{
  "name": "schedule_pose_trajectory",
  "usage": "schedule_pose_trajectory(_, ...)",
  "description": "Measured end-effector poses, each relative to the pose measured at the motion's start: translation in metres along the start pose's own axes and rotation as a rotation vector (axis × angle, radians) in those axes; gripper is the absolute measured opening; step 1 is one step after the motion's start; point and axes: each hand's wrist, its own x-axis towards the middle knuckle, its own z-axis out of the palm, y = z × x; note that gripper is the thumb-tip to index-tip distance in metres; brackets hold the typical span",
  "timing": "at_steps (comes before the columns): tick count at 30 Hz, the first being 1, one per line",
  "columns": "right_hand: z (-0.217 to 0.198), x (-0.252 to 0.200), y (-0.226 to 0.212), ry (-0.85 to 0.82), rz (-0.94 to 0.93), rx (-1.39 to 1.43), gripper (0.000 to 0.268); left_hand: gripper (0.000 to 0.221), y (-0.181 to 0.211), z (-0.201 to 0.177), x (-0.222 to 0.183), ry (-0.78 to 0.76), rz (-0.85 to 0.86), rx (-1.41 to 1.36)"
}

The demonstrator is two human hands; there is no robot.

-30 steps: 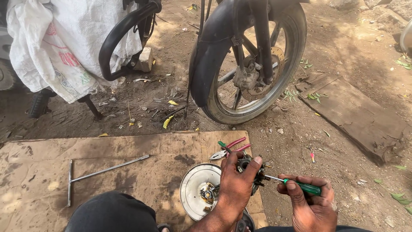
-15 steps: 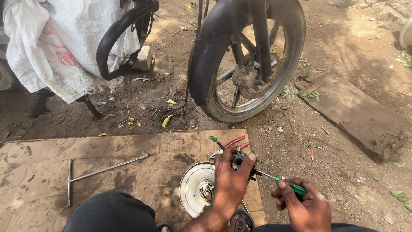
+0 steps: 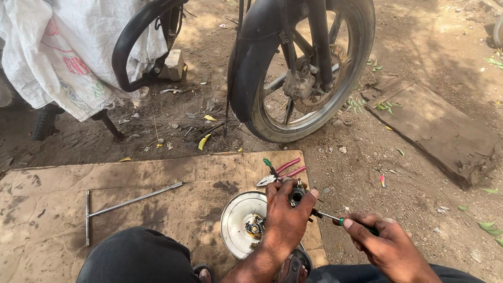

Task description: The recorder is repairing a motorcycle carburetor, using various screwdrivers and pliers to disassemble and adjust the component while it sits in a metal tray.

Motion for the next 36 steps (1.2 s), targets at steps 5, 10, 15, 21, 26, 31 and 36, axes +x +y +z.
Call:
schedule_pose_trajectory(5, -0.010, 0.009, 0.020, -0.052, -0.248, -0.287, 0.037, 0.049, -0.002, 0.003, -0.003, -0.025, -0.044, 0.048)
schedule_pose_trajectory(10, 0.014, -0.026, -0.020, 0.025, -0.237, -0.413, 0.036, 0.051, -0.007, 0.006, -0.002, 0.007, -0.036, -0.034)
schedule_pose_trajectory(15, 0.018, -0.020, -0.009, 0.063, -0.125, -0.436, 0.034, 0.051, 0.000, 0.002, -0.004, -0.007, -0.072, 0.033)
schedule_pose_trajectory(21, 0.018, -0.019, -0.010, 0.034, -0.254, -0.360, 0.033, 0.052, -0.007, 0.006, -0.003, -0.041, -0.070, -0.021)
schedule_pose_trajectory(26, 0.029, -0.036, -0.026, 0.206, -0.259, -0.581, 0.033, 0.050, -0.010, 0.006, -0.002, -0.017, -0.023, 0.019)
schedule_pose_trajectory(31, 0.033, -0.034, -0.021, 0.196, -0.391, -0.503, 0.034, 0.050, -0.018, 0.009, -0.001, 0.024, 0.007, -0.044)
schedule_pose_trajectory(36, 0.037, -0.036, -0.023, 0.202, -0.468, -0.544, 0.031, 0.050, -0.022, 0.011, 0.002, 0.059, 0.064, 0.050)
